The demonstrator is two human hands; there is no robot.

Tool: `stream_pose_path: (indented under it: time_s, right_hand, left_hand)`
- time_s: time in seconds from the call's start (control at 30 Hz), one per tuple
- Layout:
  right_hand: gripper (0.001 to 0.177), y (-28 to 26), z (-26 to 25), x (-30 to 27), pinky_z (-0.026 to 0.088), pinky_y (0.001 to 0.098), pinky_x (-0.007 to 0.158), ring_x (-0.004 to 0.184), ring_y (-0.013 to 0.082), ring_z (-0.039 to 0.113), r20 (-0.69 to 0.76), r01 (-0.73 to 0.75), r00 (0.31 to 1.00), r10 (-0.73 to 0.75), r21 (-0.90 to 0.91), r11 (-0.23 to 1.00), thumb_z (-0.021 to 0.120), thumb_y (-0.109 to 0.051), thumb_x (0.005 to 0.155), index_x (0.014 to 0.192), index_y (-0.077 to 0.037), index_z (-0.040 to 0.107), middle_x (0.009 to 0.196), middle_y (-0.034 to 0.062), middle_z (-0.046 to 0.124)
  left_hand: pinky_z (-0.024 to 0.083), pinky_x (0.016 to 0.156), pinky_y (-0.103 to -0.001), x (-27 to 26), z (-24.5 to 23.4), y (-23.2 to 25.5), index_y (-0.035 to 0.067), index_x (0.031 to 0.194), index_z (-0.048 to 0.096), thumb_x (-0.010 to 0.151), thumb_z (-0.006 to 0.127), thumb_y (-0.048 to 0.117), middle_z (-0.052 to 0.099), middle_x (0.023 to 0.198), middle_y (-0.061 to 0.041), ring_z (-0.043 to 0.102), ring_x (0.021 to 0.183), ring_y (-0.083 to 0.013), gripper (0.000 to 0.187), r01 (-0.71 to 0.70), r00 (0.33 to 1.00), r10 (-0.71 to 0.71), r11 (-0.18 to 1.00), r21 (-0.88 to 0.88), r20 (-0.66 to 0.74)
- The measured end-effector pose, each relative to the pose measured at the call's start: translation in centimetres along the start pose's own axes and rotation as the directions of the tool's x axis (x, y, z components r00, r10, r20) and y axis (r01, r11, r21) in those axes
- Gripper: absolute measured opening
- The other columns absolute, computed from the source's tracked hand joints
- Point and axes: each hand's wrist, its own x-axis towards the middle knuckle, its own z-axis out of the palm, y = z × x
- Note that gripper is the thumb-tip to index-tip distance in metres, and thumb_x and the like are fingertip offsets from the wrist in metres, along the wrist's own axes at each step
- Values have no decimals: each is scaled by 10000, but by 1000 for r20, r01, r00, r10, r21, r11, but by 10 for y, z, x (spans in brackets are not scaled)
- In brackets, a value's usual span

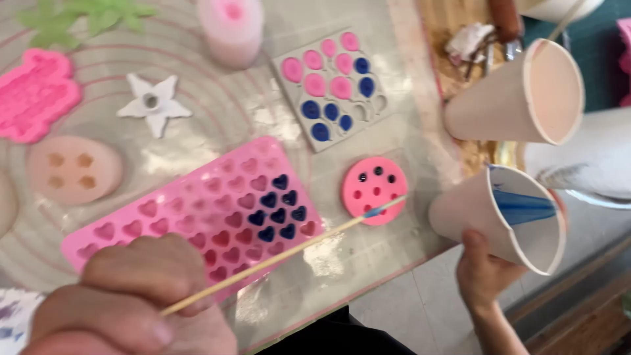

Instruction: Pouring colored liquid wax into various silicone molds to create candle components and shapes.

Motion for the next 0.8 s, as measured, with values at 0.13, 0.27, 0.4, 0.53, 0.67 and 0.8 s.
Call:
stream_pose_path:
  time_s: [0.13,0.27,0.4,0.53,0.67,0.8]
  right_hand:
    - [889,-60,69,6,450,320,1191,1337,168,509,-86,-18,996,14,-43,999,810,-74,962,1627,-42,222,1505,72,465]
    - [969,-62,72,-12,474,326,1148,1332,185,525,-63,-82,995,79,-53,995,775,-14,952,1666,-72,124,1517,80,447]
    - [960,-41,47,-35,517,378,1030,1260,253,582,102,-296,946,308,-117,948,777,42,867,1629,-33,199,1447,144,509]
    - [1075,-60,26,-4,469,417,1099,1346,271,539,260,-204,935,243,-168,965,789,-32,815,1642,-58,103,1529,163,459]
    - [1272,-73,14,38,378,460,1252,1533,297,402,454,-89,881,130,-111,990,792,-131,772,1674,-83,-104,1709,189,249]
    - [1380,-81,9,77,313,483,1284,1599,330,312,659,-133,745,108,-13,991,839,-161,729,1651,-85,-185,1749,218,189]
  left_hand:
    - [472,525,-405,10,-17,-8,79,845,567,1083,439,344,576,752,-168,524,599,-240,379,-75,977,69,997,21,199]
    - [456,518,-364,-7,23,-23,78,826,536,1062,502,331,584,730,-168,520,565,-231,347,-76,969,40,987,139,245]
    - [436,505,-310,-26,60,-51,88,826,512,1079,480,356,585,707,-108,510,522,-156,370,-299,944,258,933,200,206]
    - [427,535,-314,-30,68,-41,78,839,490,1093,445,379,566,708,-97,491,537,-148,397,-320,939,262,905,280,224]
    - [421,536,-296,-30,64,-28,67,862,479,1120,397,399,550,728,-122,473,542,-168,428,-232,971,196,900,369,134]
    - [432,507,-294,-29,49,-25,81,815,461,1098,375,400,546,689,-141,472,507,-177,435,-221,975,200,896,386,94]
